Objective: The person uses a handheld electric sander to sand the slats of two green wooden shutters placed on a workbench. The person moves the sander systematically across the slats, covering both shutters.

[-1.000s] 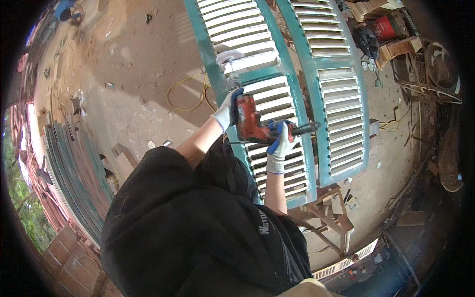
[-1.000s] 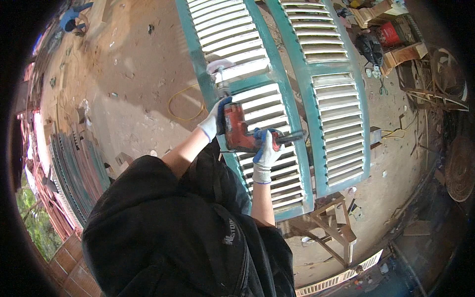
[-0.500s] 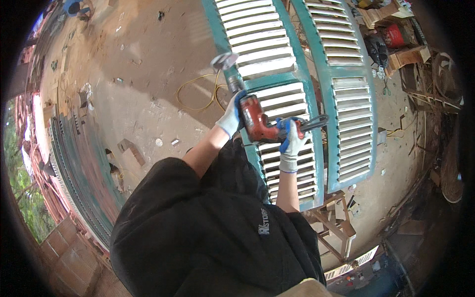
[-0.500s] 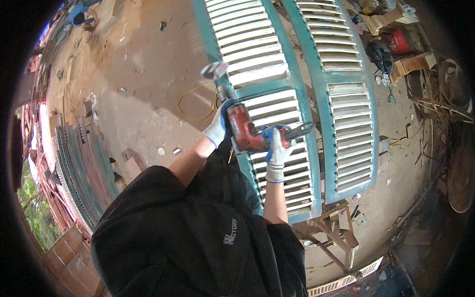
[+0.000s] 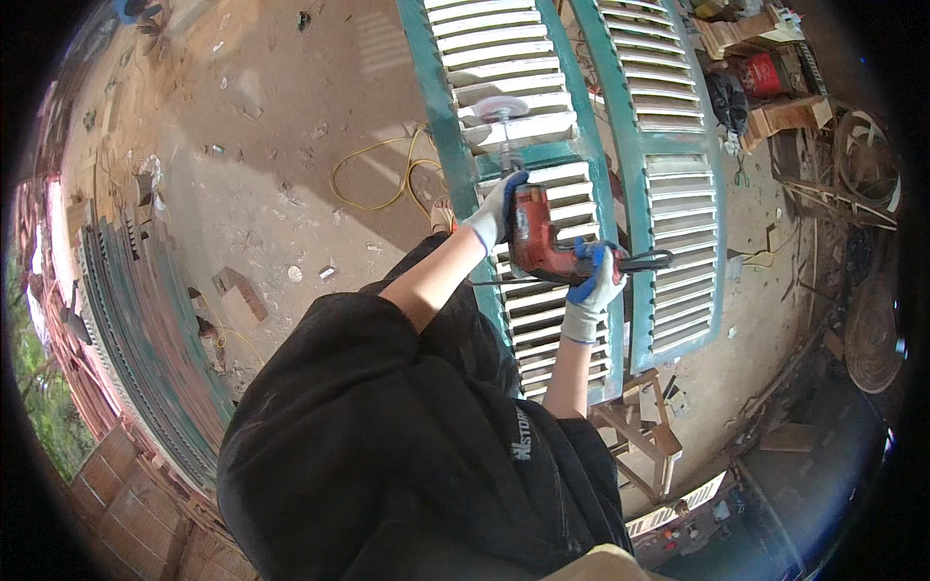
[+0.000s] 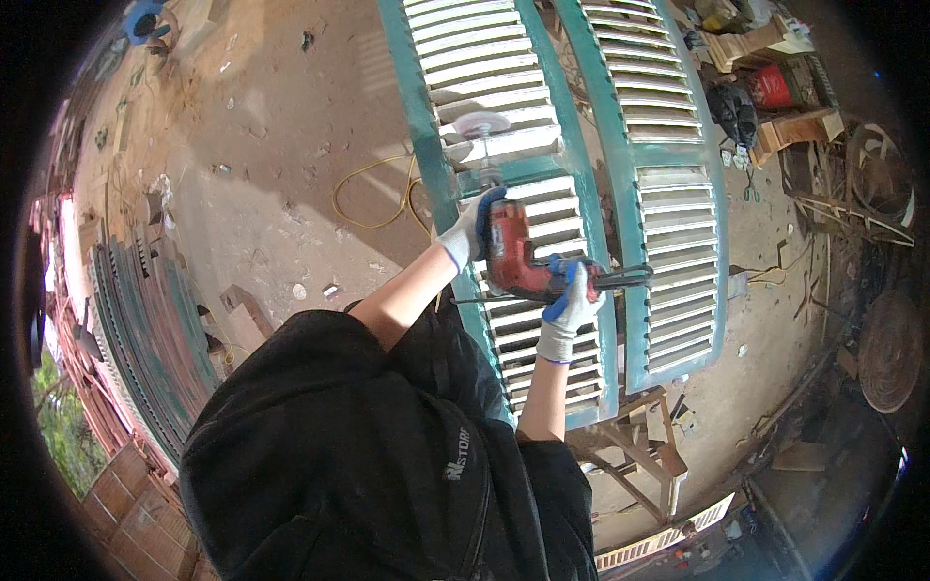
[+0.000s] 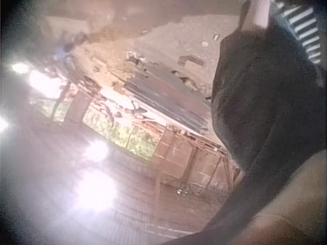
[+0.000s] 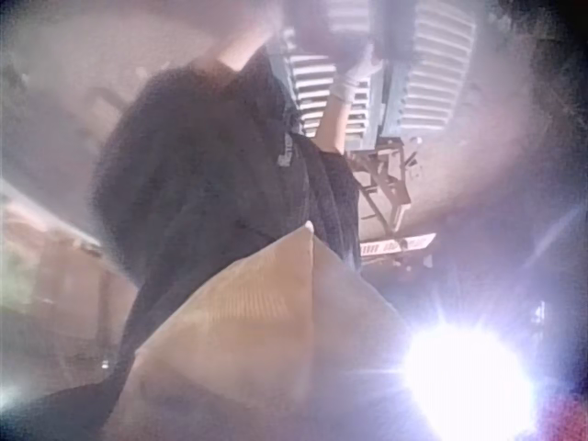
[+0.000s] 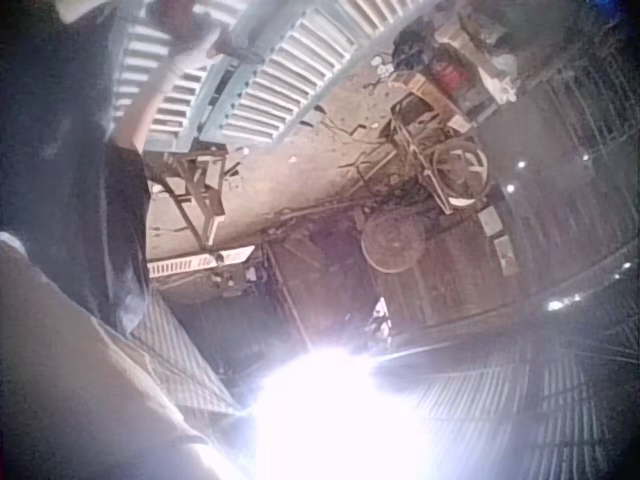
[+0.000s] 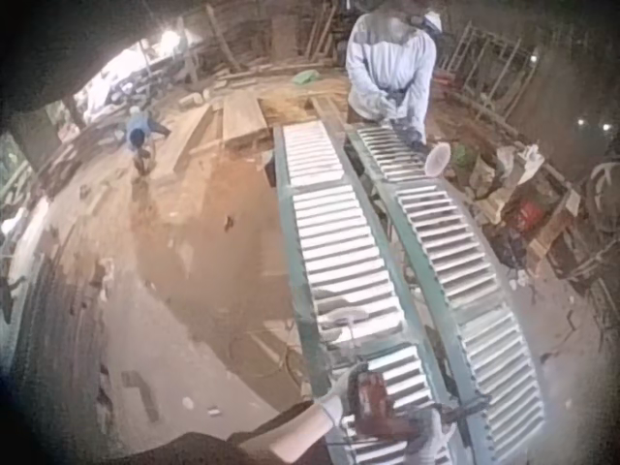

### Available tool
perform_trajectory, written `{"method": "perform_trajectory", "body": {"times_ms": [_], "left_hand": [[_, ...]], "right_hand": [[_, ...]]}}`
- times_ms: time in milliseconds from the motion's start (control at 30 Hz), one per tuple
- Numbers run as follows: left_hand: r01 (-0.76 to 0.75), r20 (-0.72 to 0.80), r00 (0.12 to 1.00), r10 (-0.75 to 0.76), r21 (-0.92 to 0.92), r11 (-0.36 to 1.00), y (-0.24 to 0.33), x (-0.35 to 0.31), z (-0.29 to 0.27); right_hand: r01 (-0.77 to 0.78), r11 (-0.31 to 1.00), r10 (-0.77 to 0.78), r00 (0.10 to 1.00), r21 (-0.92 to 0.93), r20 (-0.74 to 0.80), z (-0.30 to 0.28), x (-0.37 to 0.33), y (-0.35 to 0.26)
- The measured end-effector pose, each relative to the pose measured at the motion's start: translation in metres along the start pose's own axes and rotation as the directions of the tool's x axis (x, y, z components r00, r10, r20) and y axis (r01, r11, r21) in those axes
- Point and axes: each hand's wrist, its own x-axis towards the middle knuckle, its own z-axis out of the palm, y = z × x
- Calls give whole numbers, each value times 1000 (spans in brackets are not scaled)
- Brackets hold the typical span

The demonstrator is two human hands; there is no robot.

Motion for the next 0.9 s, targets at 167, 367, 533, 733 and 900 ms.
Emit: {"method": "perform_trajectory", "body": {"times_ms": [167, 367, 533, 733, 900], "left_hand": [[82, 177, 977, -117, 193, 978, -12, 52, 39], [-86, 280, 959, 45, 137, 987, -6, 92, 65], [-124, 92, 990, 107, 214, 969, 8, 70, 73], [-176, -41, 983, 178, 44, 983, 25, 4, 32], [-127, -16, 992, 129, 96, 987, 30, 30, 24]], "right_hand": [[99, 991, -97, 995, 86, -31, -12, 33, -22], [178, 981, -170, 980, 77, -98, -6, 55, -25], [106, 989, -100, 993, 99, -56, 1, 66, -25], [-174, 985, 174, 981, 5, -85, 27, 61, 10], [-25, 999, 26, 997, 20, -69, 14, 47, 13]]}}
